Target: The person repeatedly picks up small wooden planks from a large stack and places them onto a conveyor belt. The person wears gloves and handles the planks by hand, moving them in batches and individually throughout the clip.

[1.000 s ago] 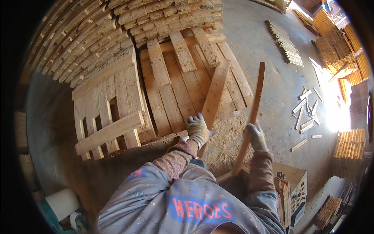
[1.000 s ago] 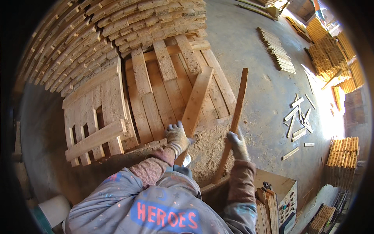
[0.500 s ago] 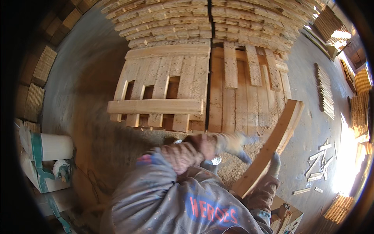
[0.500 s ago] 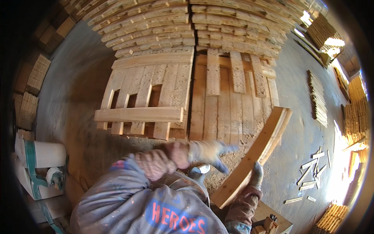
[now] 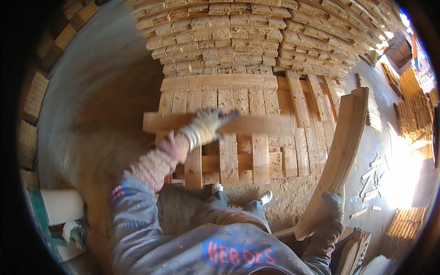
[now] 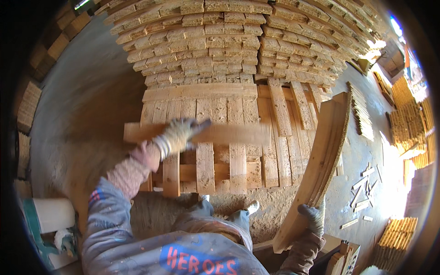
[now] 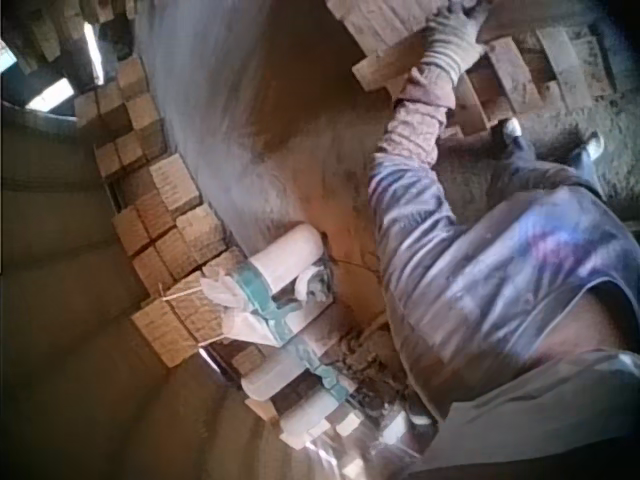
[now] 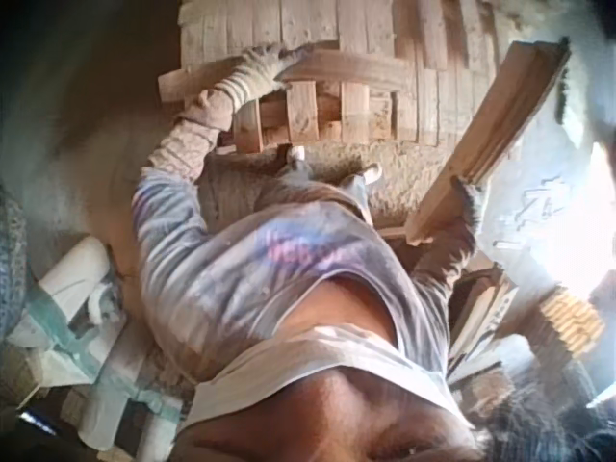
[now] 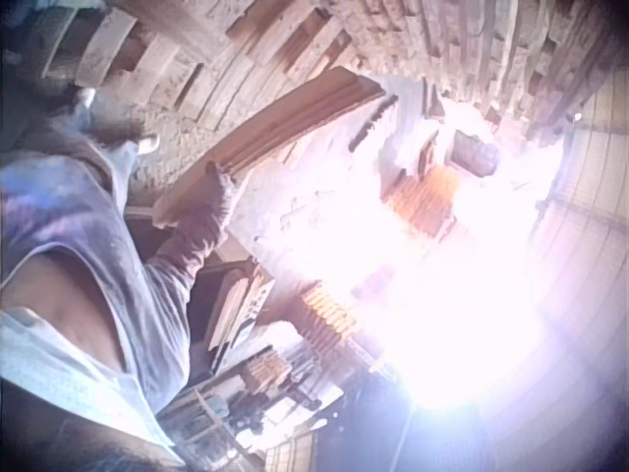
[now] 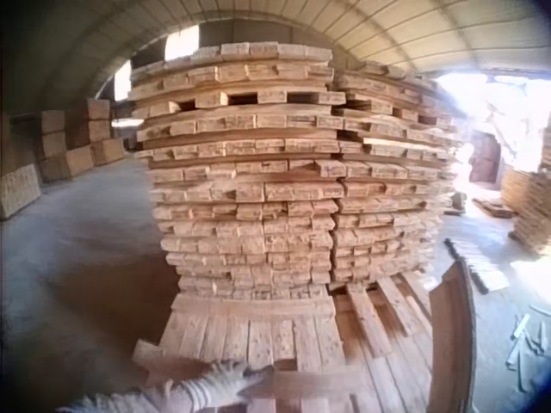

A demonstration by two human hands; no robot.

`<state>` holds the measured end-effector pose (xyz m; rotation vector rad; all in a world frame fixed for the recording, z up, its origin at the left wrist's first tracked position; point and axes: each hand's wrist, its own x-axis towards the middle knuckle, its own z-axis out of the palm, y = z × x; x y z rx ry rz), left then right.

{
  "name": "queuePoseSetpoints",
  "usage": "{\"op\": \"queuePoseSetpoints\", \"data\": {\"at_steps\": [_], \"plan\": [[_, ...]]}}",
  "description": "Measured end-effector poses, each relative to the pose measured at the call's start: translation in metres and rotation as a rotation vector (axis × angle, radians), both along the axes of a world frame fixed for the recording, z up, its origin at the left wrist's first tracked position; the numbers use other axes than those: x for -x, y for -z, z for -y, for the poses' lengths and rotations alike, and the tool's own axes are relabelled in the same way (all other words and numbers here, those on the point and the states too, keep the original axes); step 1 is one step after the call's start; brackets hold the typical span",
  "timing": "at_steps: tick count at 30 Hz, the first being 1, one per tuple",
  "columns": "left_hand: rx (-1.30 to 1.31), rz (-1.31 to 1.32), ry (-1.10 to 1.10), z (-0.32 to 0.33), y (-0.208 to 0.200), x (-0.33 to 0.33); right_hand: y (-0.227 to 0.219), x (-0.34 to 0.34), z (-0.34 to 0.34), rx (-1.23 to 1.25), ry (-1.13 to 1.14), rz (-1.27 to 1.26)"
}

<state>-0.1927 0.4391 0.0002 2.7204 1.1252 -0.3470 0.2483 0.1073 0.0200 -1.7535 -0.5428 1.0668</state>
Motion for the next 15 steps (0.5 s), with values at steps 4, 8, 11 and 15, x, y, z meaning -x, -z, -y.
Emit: {"op": "queuePoseSetpoints", "data": {"at_steps": [4,8,11,15], "plan": [[-0.163,-0.025,-0.108,-0.147,0.013,0.015,-0.028,0.062,-0.014,0.023,0.02,0.007],[-0.023,0.194,-0.204,-0.213,0.075,0.005,-0.043,0.087,0.014,0.013,0.082,0.001],[0.329,0.489,-0.182,-0.271,0.101,0.018,-0.046,0.078,0.077,-0.011,0.208,0.083],[0.149,0.272,-0.059,-0.297,0.074,0.014,-0.086,0.096,0.164,-0.132,0.491,0.327]]}}
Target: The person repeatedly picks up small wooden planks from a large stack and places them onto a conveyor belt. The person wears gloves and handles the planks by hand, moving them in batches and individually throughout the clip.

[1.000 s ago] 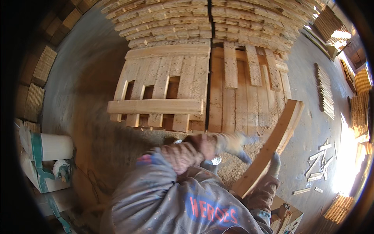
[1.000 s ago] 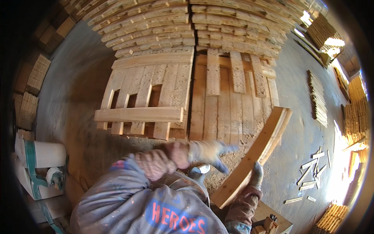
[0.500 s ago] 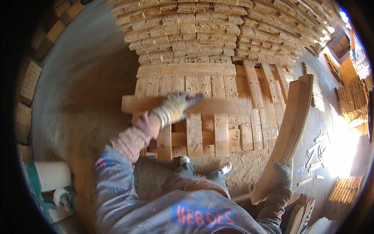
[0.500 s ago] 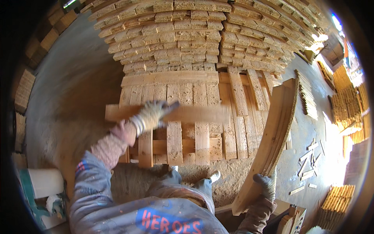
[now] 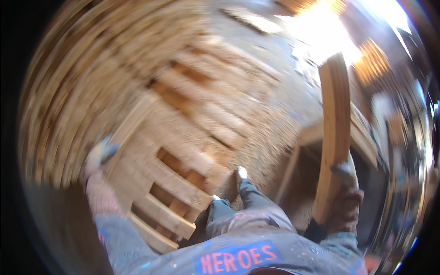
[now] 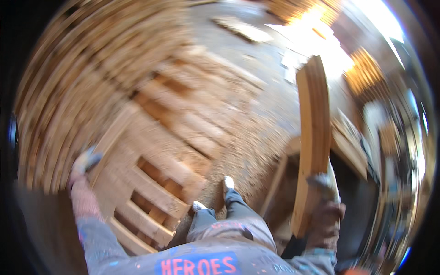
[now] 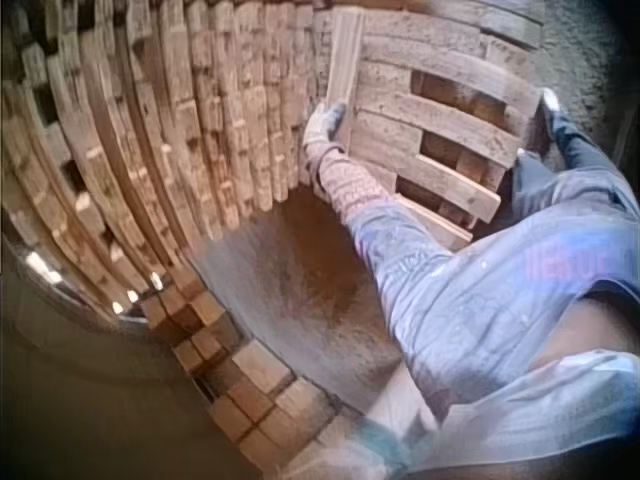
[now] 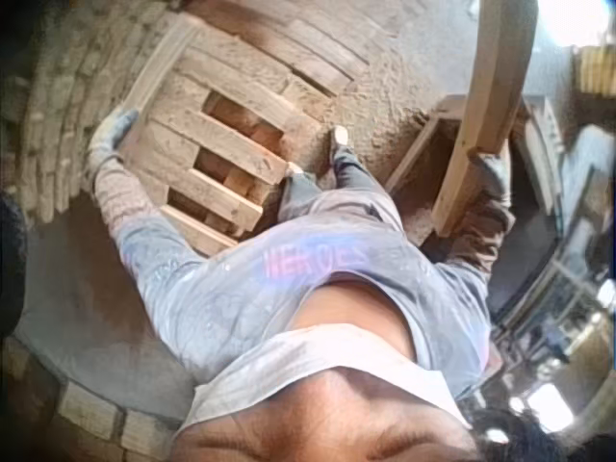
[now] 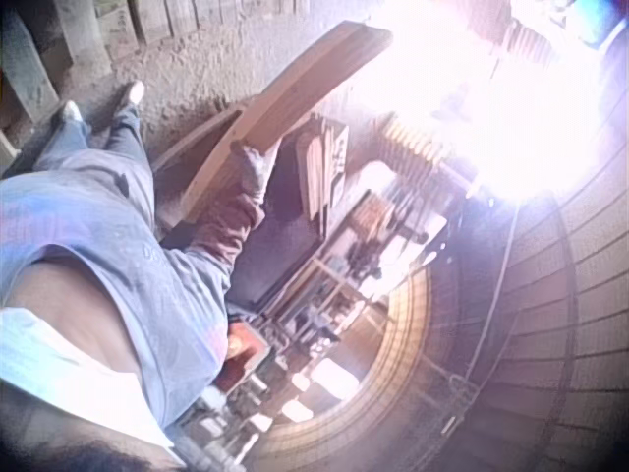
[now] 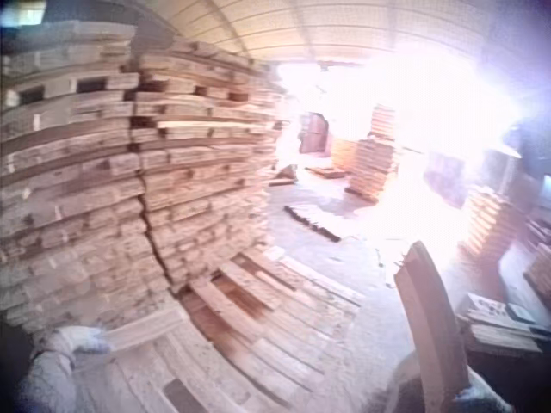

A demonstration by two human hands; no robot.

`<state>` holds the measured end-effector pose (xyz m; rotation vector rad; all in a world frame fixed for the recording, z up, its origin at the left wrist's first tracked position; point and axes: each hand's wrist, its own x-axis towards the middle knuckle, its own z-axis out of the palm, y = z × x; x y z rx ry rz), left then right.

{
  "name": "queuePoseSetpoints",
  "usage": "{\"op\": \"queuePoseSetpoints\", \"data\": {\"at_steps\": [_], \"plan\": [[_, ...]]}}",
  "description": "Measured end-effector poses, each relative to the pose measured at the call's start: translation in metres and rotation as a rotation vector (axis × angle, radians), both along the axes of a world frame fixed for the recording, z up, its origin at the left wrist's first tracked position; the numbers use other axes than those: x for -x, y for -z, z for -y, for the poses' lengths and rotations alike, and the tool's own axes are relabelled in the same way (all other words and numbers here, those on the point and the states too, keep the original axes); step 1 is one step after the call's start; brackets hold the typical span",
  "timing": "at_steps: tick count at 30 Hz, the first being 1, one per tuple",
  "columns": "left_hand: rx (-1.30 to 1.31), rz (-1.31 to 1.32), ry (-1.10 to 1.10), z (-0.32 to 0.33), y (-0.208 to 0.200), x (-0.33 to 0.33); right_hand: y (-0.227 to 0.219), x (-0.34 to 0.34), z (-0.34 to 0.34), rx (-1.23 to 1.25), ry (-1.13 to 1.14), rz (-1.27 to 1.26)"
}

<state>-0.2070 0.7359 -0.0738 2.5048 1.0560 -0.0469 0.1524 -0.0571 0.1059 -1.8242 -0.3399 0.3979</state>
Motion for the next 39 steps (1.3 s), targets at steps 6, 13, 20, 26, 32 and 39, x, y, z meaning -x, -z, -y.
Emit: {"op": "queuePoseSetpoints", "data": {"at_steps": [6,13,20,26,32,39], "plan": [[-0.016,-0.107,-0.142,0.066,0.024,0.021,-0.037,0.03,0.159,-0.165,0.694,0.158],[-0.344,-0.091,-0.205,0.132,0.01,-0.024,0.078,0.001,0.309,-0.411,1.452,0.177],[-0.286,0.15,0.268,0.304,-0.125,-0.263,0.162,-0.201,0.347,-0.622,1.553,0.176],[0.232,0.266,0.811,0.659,-0.215,-0.44,0.152,-0.27,0.355,0.289,1.358,-0.453],[0.398,0.205,1.464,0.944,-0.133,-0.555,0.187,-0.187,0.451,-1.144,1.261,-0.337],[-0.343,0.755,1.533,1.125,-0.035,-0.618,0.149,0.028,0.493,-0.686,1.665,-0.01]]}}
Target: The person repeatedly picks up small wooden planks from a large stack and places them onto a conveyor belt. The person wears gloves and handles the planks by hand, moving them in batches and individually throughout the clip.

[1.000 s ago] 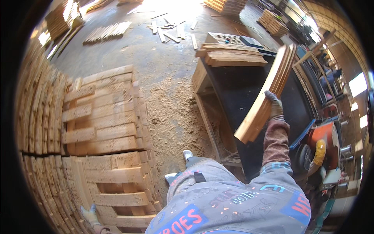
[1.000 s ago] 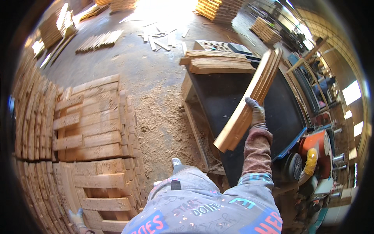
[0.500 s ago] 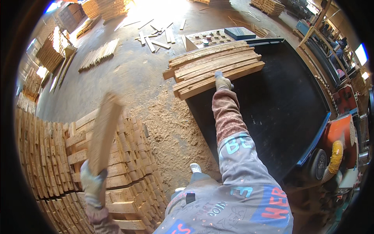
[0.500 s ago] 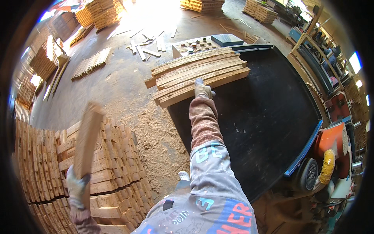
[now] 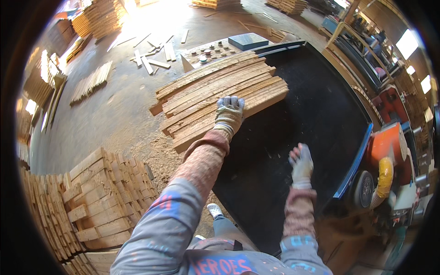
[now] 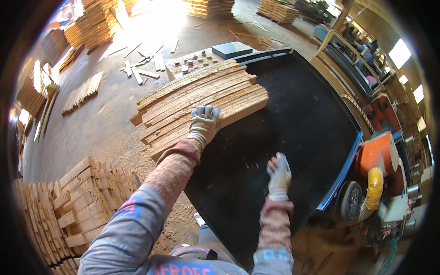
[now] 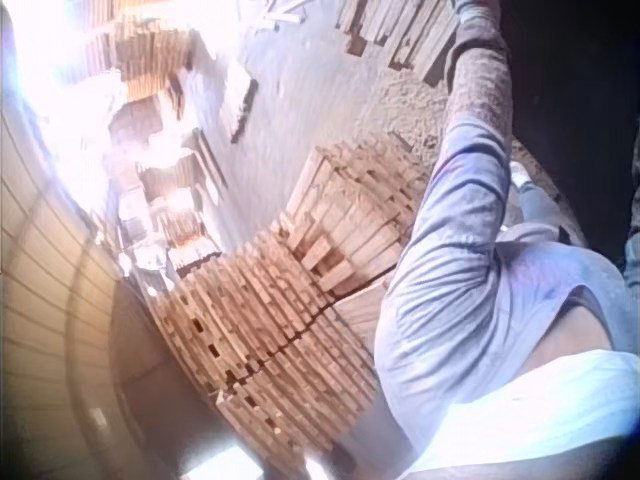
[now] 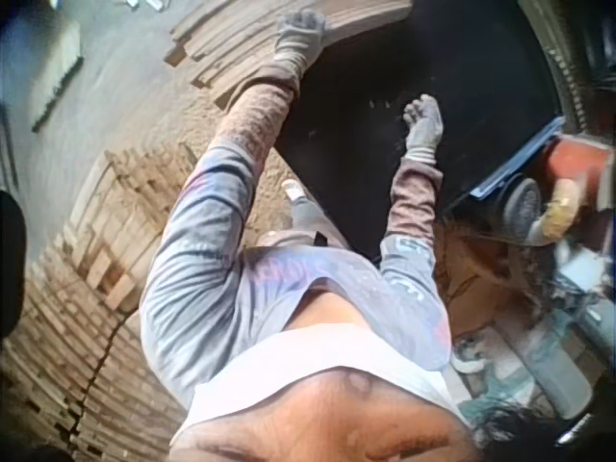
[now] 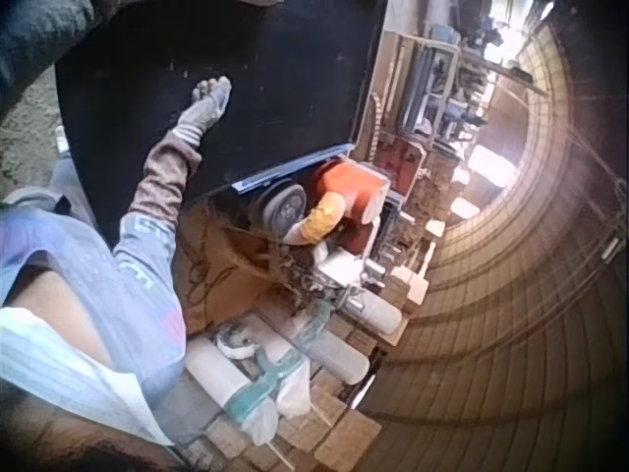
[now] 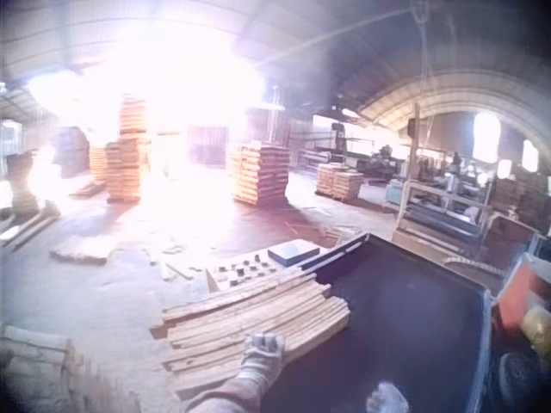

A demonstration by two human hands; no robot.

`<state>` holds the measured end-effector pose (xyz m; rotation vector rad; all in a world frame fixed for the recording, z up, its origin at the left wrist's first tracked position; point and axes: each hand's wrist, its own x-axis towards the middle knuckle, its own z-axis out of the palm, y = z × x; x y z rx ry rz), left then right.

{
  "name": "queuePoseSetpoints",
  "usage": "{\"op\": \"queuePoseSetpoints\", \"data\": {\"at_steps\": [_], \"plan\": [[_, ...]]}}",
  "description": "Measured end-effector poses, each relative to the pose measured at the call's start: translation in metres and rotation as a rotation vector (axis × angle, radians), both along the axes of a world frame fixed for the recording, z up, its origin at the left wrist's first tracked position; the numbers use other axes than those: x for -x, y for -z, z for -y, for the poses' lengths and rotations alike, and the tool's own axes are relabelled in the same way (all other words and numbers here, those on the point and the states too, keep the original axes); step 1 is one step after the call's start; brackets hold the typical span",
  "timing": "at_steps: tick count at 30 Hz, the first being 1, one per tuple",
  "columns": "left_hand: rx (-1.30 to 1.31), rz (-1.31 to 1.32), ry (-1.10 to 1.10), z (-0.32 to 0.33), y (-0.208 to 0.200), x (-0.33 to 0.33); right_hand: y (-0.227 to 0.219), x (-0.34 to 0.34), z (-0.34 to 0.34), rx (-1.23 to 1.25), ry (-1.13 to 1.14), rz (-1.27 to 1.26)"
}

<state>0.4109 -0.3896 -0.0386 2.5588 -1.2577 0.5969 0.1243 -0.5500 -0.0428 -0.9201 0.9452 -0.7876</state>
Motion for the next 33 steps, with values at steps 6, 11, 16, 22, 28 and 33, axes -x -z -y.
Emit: {"op": "queuePoseSetpoints", "data": {"at_steps": [6,11,16,22,28,33], "plan": [[-0.038,-0.385,-0.076,-0.026,-0.02,0.022,0.006,0.118,-0.064,0.103,-0.099,-0.254],[0.327,-0.501,-0.31,-0.218,-0.013,0.112,-0.019,0.026,-0.157,0.412,-0.614,-0.084],[0.542,-0.359,-0.991,-0.524,0.051,0.306,-0.032,-0.068,-0.339,0.642,-1.516,0.02],[0.774,0.052,-1.969,-0.681,0.066,0.577,-0.008,-0.02,-0.661,1.32,-2.328,0.501],[1.258,-0.101,-1.838,-0.689,0.077,0.62,0.062,0.114,-0.862,2.1,-1.885,0.066],[0.764,-0.002,-2.103,-0.733,0.072,0.672,0.039,0.104,-0.858,1.965,-2.029,-0.011]]}}
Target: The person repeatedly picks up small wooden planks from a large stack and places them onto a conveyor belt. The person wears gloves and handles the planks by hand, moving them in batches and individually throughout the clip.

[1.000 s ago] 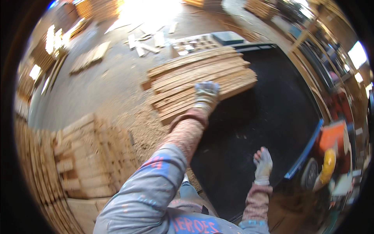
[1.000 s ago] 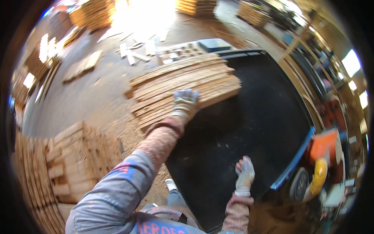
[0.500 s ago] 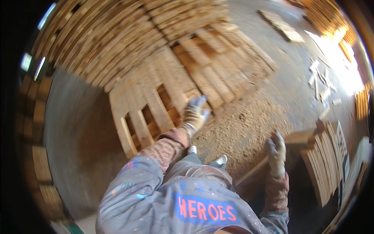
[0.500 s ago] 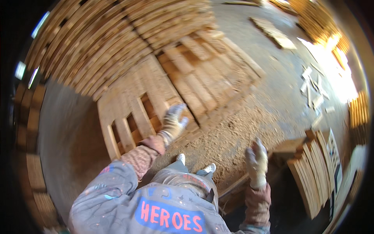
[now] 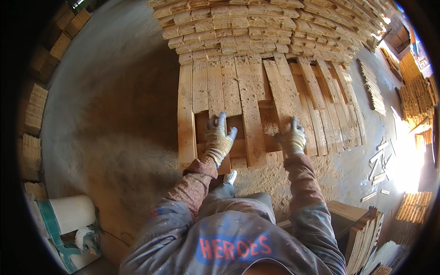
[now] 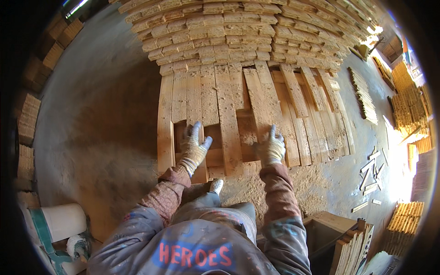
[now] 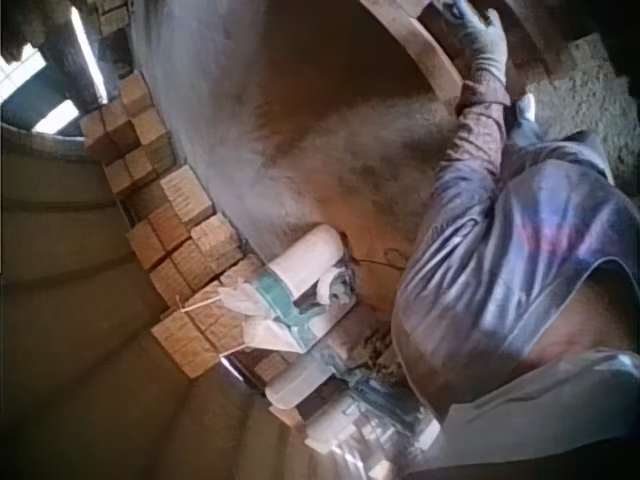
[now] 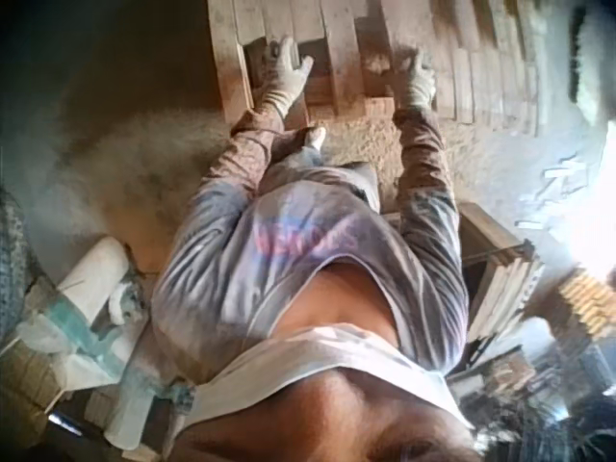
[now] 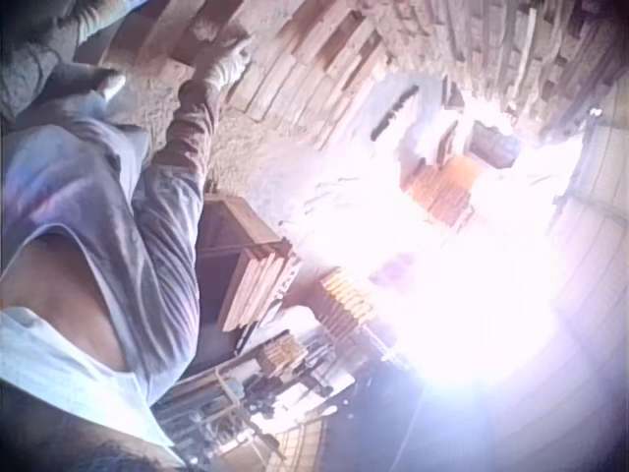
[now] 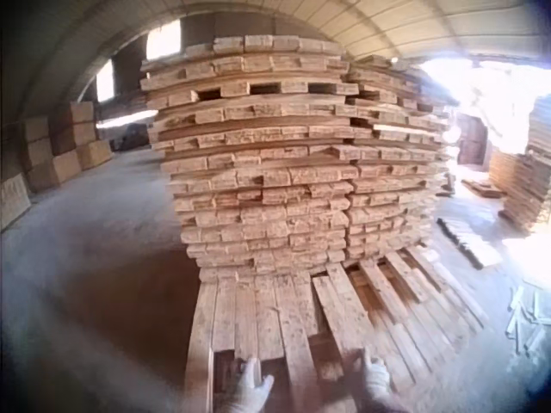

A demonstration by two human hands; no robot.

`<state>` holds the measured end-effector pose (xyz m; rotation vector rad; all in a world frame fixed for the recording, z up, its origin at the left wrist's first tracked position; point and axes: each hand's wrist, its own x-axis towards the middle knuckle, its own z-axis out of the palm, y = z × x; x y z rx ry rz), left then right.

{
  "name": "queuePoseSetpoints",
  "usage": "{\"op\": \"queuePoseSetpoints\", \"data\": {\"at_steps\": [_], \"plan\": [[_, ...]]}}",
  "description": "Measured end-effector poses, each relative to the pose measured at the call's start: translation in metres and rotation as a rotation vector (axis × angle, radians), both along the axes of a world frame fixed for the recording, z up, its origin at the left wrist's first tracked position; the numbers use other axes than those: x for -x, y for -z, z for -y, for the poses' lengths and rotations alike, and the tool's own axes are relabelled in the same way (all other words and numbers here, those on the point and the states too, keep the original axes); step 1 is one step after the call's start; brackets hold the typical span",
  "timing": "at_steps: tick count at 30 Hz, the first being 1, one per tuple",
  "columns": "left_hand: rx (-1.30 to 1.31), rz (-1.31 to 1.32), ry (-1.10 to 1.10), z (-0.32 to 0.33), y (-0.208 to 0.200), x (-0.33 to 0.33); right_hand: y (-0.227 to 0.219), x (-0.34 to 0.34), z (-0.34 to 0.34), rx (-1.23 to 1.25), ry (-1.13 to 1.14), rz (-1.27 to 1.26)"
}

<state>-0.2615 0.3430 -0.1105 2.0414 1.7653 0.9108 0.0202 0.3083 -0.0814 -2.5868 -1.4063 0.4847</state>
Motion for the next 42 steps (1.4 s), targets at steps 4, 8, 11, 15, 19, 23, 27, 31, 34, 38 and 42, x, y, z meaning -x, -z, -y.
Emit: {"op": "queuePoseSetpoints", "data": {"at_steps": [4,8,11,15,19,23,27,31,34,38,42], "plan": [[0.44,-0.033,-0.153,-0.014,0.009,0.019,-0.016,0.014,0.038,-0.275,0.031,-0.657],[0.681,0.187,-0.119,-0.006,-0.027,0.021,0.015,0.084,0.026,-0.546,0.102,-1.027],[0.391,0.519,0.057,0.037,-0.045,0.054,0.006,0.116,0.0,-0.072,-0.121,-0.045],[0.325,0.48,0.179,0.046,-0.104,0.131,-0.009,0.143,-0.03,0.11,-0.153,0.015],[0.276,0.142,-0.014,-0.002,-0.041,0.163,-0.019,0.139,-0.039,0.138,-0.153,-0.111],[0.473,0.985,-0.051,-0.031,0.009,0.171,-0.013,0.091,0.001,-0.243,-0.173,-0.921],[0.867,1.134,-0.12,-0.034,0.02,0.2,-0.052,0.061,0.061,-0.176,-0.123,-1.378],[0.969,1.106,-0.124,0.023,-0.083,0.189,-0.096,0.051,0.098,-0.223,0.08,-1.553],[0.726,0.865,0.009,0.054,-0.108,0.222,-0.105,0.033,0.11,-0.334,0.019,-1.591],[0.448,0.534,0.448,0.043,-0.12,0.174,-0.138,0.006,0.149,-0.452,0.096,-1.464],[0.542,0.621,0.633,0.02,-0.127,-0.029,-0.142,-0.003,0.19,-0.919,0.114,-1.251]]}}
